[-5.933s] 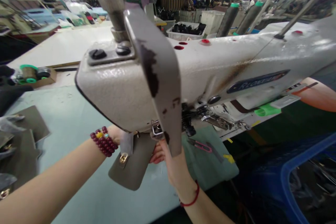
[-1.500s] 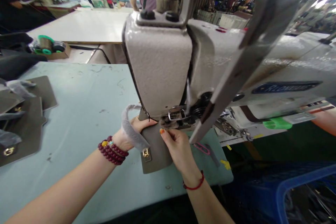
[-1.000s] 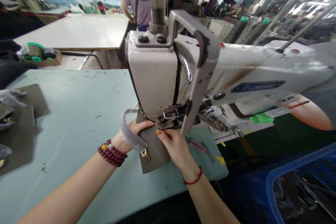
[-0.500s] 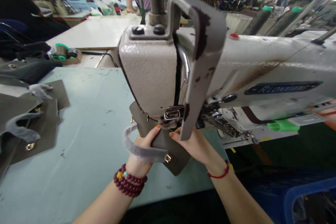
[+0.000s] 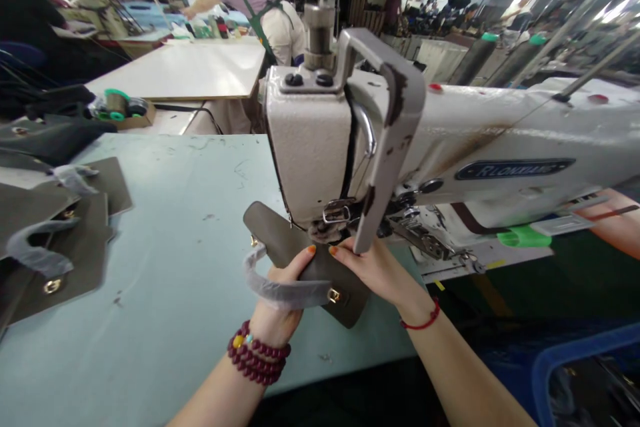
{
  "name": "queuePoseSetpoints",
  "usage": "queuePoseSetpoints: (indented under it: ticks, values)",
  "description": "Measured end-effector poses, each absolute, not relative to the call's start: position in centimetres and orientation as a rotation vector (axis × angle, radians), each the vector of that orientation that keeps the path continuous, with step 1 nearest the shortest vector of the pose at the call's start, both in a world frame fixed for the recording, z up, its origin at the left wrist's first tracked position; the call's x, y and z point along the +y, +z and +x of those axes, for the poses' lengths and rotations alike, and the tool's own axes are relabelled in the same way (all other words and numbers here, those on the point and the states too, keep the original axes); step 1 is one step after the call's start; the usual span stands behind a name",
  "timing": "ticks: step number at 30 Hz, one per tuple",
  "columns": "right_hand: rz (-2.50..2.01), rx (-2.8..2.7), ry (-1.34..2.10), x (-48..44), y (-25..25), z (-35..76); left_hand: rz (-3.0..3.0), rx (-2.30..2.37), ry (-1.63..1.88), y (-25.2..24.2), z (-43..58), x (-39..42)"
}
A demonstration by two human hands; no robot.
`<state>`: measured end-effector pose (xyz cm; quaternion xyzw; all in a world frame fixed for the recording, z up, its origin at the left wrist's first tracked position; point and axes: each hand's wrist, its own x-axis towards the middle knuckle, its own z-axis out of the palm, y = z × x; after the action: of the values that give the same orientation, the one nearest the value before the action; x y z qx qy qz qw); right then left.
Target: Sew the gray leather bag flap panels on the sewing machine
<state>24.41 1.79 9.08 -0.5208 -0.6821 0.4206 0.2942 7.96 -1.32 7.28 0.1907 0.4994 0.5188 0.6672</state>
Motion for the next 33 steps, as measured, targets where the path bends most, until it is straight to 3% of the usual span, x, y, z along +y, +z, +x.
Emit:
queuePoseSetpoints:
  ticks: [7, 23, 33]
  values:
    - [-1.374, -2.003, 1.140, 1.8, 10.4, 24.7, 0.252, 1.055, 1.235, 7.0, 8.3, -1.4]
    - [-1.223, -1.835, 1.088, 1.7, 7.8, 25.0, 0.235, 1.175, 1.261, 6.8, 8.5, -0.8]
    - [-1.409, -1.724, 1.062, 0.6, 6.9, 23.3, 0.662, 1.157, 1.230, 5.5, 6.3, 0.7]
